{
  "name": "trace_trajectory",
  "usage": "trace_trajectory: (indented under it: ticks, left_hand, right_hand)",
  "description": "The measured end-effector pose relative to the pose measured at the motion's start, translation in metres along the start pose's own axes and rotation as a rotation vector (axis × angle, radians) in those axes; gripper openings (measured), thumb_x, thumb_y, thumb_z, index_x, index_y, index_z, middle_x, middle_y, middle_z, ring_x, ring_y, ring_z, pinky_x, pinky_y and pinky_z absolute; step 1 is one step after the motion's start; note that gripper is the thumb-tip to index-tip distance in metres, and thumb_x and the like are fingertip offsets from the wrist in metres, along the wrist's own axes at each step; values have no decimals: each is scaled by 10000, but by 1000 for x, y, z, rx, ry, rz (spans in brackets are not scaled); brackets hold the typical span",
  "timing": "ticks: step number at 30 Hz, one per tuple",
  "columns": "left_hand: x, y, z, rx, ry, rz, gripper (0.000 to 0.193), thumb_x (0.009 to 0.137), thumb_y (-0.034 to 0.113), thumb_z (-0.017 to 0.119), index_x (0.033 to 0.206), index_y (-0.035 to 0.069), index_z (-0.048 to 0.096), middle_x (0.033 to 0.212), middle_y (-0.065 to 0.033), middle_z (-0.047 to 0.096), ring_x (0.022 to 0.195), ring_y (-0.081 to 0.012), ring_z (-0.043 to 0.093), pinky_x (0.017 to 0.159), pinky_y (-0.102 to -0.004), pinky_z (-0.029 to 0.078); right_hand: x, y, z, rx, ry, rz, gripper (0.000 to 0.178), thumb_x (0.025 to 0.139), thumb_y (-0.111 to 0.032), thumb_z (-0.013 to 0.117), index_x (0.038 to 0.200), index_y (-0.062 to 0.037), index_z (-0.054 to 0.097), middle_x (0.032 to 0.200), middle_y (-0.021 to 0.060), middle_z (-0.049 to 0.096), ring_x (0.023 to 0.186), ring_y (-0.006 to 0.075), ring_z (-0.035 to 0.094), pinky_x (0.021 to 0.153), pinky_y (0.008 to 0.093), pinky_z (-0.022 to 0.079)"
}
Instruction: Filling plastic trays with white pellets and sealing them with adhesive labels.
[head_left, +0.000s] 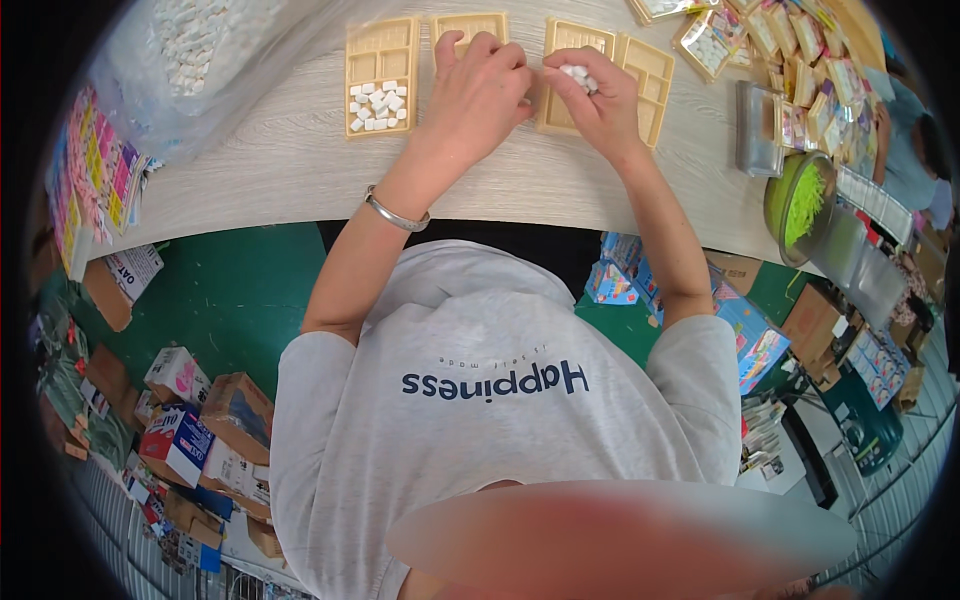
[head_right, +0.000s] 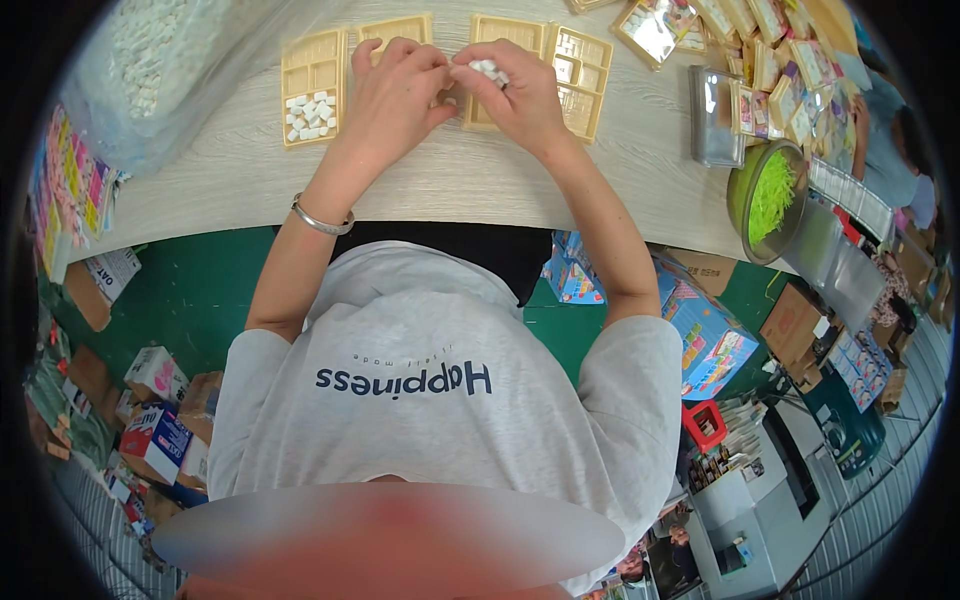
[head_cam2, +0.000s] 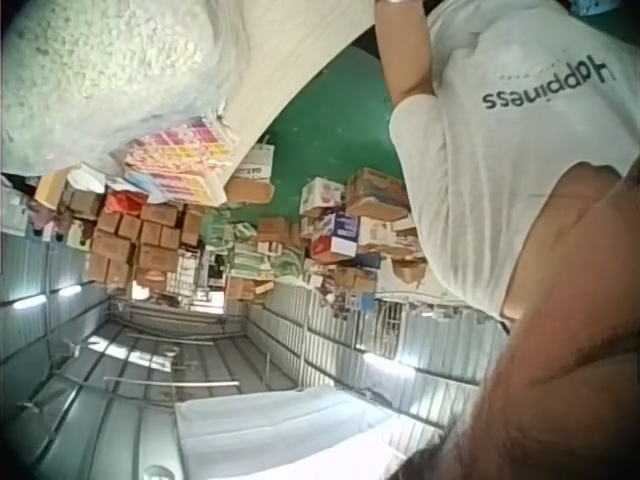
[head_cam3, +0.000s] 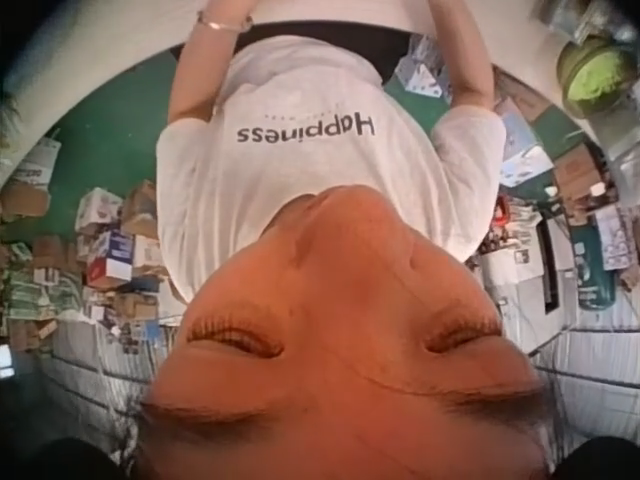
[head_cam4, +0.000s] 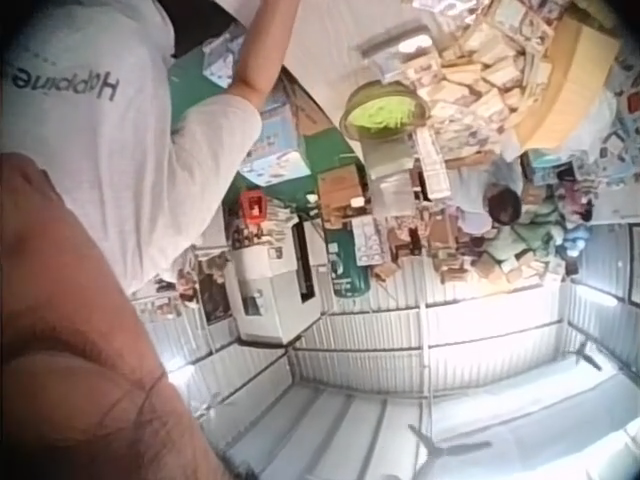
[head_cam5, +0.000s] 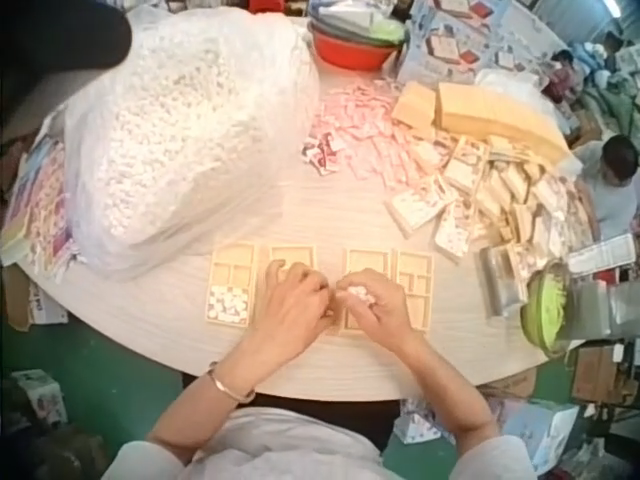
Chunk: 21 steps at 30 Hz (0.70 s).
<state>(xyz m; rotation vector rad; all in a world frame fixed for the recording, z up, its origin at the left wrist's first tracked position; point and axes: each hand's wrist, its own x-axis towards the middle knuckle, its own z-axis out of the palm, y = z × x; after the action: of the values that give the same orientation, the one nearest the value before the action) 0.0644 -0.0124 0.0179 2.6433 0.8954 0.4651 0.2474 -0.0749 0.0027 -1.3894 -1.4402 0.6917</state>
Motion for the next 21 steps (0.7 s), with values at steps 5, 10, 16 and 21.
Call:
trace_trajectory:
  ticks: [5,10,16,21]
  left_hand:
    - [-6,6,7,93,11,77,63,806,179,748,840,127,738,859,14,648,1020,-177,599,1084,-507,316]
    - [-11,-2,4,108,95,184,31,812,186,732,821,157,726,836,32,651,978,-147,610,1069,-463,336]
    - [-44,-15,-8,-14,267,1,119,828,254,760,931,193,761,898,56,669,988,-144,615,1041,-442,355]
    - [-58,-13,0,130,85,33,511,881,356,736,1360,205,643,1449,-9,553,1363,-208,466,1140,-485,317]
  right_hand:
    - [-3,2,-11,-203,-111,-77,148,931,-113,748,1057,-41,722,897,30,708,778,111,640,680,257,507]
    - [-6,6,-10,-52,-96,9,146,958,-145,718,1065,-46,719,895,11,715,736,74,631,631,234,491]
    - [-5,12,-13,124,-74,65,152,979,-178,693,1042,-43,725,834,2,710,707,37,625,592,207,472]
    - [-2,5,-12,23,-126,13,98,957,-131,706,987,-39,718,812,18,691,749,83,626,644,240,477]
